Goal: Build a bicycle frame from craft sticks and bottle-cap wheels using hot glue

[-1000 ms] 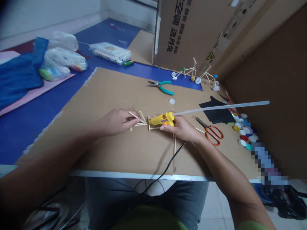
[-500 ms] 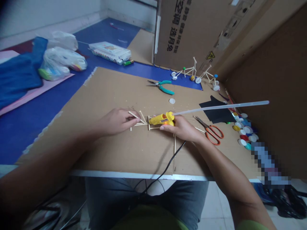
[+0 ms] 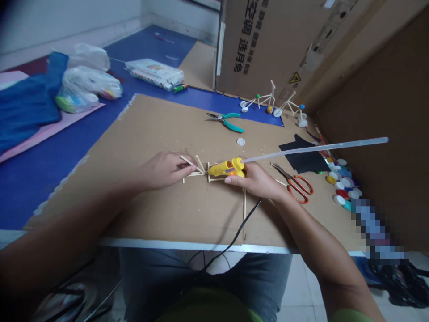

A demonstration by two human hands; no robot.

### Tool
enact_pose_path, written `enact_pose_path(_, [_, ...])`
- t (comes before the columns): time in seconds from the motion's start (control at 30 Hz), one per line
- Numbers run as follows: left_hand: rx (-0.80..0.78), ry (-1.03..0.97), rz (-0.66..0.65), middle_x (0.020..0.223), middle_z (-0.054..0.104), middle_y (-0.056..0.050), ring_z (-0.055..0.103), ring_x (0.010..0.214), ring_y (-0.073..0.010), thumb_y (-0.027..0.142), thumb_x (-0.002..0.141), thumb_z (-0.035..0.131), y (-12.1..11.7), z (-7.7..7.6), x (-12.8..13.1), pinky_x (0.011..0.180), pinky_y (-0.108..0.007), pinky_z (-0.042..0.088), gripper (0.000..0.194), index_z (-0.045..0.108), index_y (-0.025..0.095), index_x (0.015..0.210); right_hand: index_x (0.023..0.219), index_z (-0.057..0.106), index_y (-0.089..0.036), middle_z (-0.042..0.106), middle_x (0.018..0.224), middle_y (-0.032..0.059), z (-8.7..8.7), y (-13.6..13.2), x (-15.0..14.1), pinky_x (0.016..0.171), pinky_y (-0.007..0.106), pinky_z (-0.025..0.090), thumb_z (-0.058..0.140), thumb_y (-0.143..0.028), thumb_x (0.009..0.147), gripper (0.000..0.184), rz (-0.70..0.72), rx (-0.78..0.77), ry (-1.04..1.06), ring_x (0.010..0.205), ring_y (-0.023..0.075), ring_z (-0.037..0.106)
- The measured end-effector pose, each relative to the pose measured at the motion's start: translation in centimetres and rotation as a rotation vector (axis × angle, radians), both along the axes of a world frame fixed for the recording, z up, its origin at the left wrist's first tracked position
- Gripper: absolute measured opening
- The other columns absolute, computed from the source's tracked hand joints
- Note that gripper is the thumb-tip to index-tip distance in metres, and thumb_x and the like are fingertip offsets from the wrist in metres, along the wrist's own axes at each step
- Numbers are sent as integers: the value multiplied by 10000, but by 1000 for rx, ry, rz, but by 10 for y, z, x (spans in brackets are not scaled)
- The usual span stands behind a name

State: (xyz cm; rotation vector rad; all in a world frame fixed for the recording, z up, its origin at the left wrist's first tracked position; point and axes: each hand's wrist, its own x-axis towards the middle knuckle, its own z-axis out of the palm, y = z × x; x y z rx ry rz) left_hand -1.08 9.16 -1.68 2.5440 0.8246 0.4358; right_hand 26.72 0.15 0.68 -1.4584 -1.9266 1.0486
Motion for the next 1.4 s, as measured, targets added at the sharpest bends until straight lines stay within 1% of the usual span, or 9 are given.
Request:
enact_pose_path(0.1, [-14,11,-5,1029,795,-32,710,876,-185,338,963,452,-1,1,0,752,-271,476,347,775,213,965,1114,763,-176,766,1091,85,0,-1,2,871,383,564,739,-514,850,429,-2,-8,1,957,275,713])
enact_pose_path(0.23, [-19,7,3,1039,791,-33,706,879,-184,327,956,454,-1,2,1,770,-271,483,342,775,213,991,1157,753,-179,764,1126,94,0,-1,3,911,414,553,727,-515,862,448,-12,20,-9,992,287,707])
enact_pose_path(0.4, [-26,-3,6,1022,795,-32,704,842,-177,316,947,454,-1,1,1,749,-272,486,343,779,208,971,1083,756,-163,759,1047,93,-1,-1,0,847,378,557,729,-533,855,436,-14,28,-38,937,274,707])
enact_pose_path(0.63, [-16,6,-1,1062,795,-39,716,892,-190,354,966,451,0,0,0,779,-281,495,359,782,217,979,1015,725,-168,722,980,76,3,-5,0,787,348,539,722,-555,847,421,-55,73,-50,879,252,683])
enact_pose_path(0.8, [-17,1,-4,1052,796,-40,717,902,-189,345,959,449,0,0,0,789,-277,503,357,782,215,960,1038,734,-168,721,1036,87,-1,-4,-4,810,351,540,729,-553,845,431,-21,40,-1,917,257,680])
enact_pose_path(0.9, [-11,-5,-7,1053,796,-37,719,912,-190,336,960,452,0,-1,0,798,-279,503,348,779,218,965,1048,739,-168,726,1039,88,-4,-4,-4,816,355,541,718,-545,859,422,-15,32,-10,915,254,681])
enact_pose_path(1.17, [-25,2,-8,1071,791,-38,718,904,-187,333,963,452,0,-1,0,795,-279,502,349,778,212,984,1069,743,-163,738,1024,85,-1,-6,-3,816,348,543,729,-555,844,452,-40,48,6,907,254,685])
enact_pose_path(1.4, [-36,2,8,1073,794,-32,720,891,-181,319,960,450,-1,2,1,772,-270,496,346,777,210,984,1081,743,-171,750,1051,89,-1,-4,-2,822,364,547,711,-537,862,428,-27,46,4,919,262,692])
